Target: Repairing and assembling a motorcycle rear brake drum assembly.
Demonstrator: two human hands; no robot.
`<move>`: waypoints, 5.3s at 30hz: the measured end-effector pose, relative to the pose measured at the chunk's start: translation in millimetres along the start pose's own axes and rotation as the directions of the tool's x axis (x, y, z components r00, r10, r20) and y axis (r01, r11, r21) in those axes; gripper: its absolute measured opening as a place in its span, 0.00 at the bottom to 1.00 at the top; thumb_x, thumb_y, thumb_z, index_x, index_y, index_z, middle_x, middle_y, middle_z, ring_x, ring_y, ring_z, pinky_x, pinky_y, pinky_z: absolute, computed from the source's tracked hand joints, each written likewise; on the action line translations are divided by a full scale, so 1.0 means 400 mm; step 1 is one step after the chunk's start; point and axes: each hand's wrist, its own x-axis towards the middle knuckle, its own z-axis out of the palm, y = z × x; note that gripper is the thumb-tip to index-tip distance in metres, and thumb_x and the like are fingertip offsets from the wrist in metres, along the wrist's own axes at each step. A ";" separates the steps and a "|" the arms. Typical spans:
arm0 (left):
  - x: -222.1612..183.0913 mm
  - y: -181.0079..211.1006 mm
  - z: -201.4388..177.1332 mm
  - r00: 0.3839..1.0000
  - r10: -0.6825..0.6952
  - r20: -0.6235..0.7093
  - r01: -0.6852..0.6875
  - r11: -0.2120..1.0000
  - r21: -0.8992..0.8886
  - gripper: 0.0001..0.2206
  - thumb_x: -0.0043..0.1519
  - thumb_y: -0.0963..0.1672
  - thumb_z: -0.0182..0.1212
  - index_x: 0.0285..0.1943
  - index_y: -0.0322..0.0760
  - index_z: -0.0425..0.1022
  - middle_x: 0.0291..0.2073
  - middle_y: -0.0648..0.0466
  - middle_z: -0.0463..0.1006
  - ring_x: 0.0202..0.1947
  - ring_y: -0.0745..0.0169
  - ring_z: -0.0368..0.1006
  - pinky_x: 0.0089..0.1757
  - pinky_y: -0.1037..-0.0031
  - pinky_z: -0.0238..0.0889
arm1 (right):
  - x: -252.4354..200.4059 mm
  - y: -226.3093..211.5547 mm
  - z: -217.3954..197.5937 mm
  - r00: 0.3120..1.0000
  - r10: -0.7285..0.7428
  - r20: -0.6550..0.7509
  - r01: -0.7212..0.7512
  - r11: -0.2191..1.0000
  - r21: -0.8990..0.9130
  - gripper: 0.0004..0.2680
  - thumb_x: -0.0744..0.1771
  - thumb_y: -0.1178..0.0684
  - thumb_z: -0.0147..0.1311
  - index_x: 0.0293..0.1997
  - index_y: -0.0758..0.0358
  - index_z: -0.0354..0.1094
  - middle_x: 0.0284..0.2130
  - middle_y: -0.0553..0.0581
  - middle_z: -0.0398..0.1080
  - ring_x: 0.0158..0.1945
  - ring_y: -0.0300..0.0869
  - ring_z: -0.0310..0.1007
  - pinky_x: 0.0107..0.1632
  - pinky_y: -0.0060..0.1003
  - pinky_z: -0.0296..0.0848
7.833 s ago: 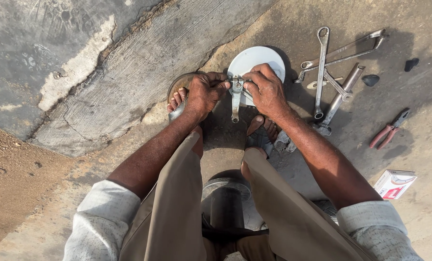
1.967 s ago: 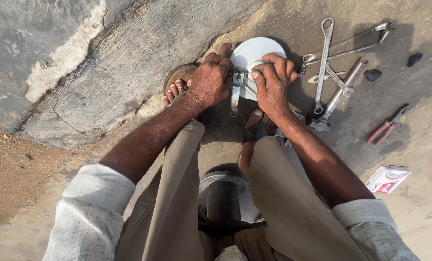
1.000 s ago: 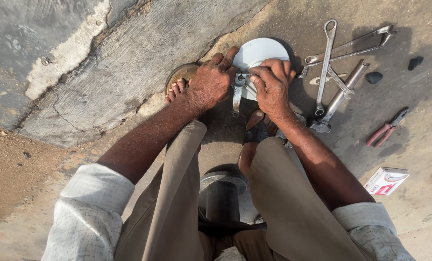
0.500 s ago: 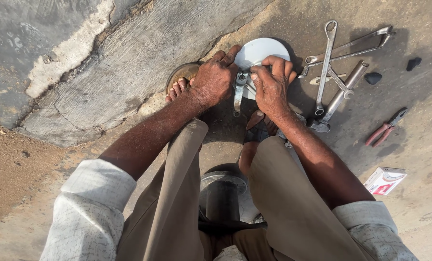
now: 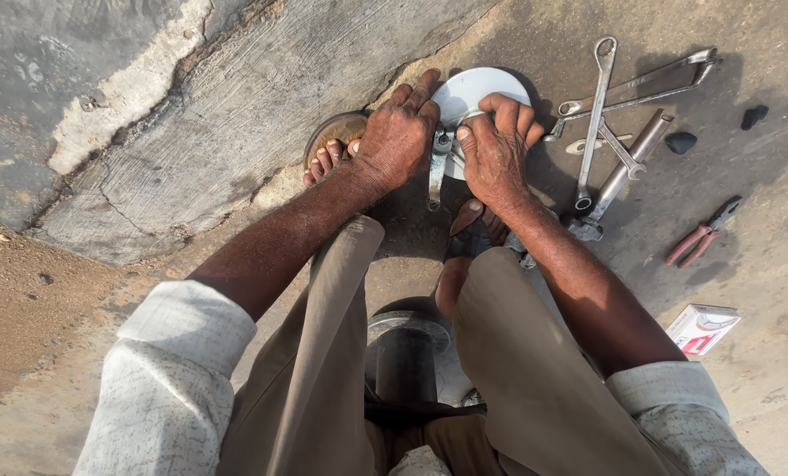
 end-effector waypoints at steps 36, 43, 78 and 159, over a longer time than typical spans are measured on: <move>-0.018 0.022 -0.020 0.997 0.053 0.048 -0.058 0.990 0.132 0.10 0.55 0.38 0.63 0.43 0.20 0.78 0.70 0.33 0.64 0.58 0.45 0.69 0.54 0.59 0.71 | 0.002 -0.018 -0.019 0.999 -0.004 -0.031 0.007 0.995 0.103 0.05 0.70 0.55 0.60 0.49 0.60 0.74 0.63 0.59 0.58 0.64 0.51 0.52 0.61 0.53 0.50; -0.012 0.024 -0.026 0.990 0.138 -0.022 -0.135 0.984 0.117 0.08 0.54 0.39 0.64 0.38 0.23 0.76 0.70 0.32 0.62 0.57 0.44 0.69 0.54 0.58 0.72 | 0.001 -0.033 -0.014 1.000 0.010 -0.024 -0.007 0.996 0.089 0.05 0.70 0.57 0.59 0.47 0.65 0.73 0.61 0.60 0.58 0.64 0.52 0.51 0.60 0.55 0.47; -0.003 0.013 -0.034 0.984 0.074 0.163 -0.089 0.992 0.087 0.13 0.54 0.38 0.64 0.46 0.21 0.76 0.70 0.32 0.61 0.60 0.41 0.68 0.60 0.56 0.68 | 0.023 -0.004 -0.010 0.999 -0.033 0.008 0.031 0.992 0.123 0.04 0.70 0.55 0.59 0.44 0.63 0.73 0.61 0.57 0.59 0.60 0.50 0.57 0.61 0.54 0.53; 0.003 0.020 -0.036 0.969 0.195 0.153 -0.221 0.959 0.178 0.12 0.51 0.38 0.66 0.41 0.19 0.77 0.65 0.28 0.66 0.56 0.44 0.69 0.57 0.61 0.68 | 0.008 -0.005 0.024 0.999 0.020 -0.028 -0.017 0.994 0.109 0.04 0.70 0.59 0.57 0.47 0.67 0.71 0.57 0.56 0.61 0.60 0.49 0.55 0.60 0.53 0.51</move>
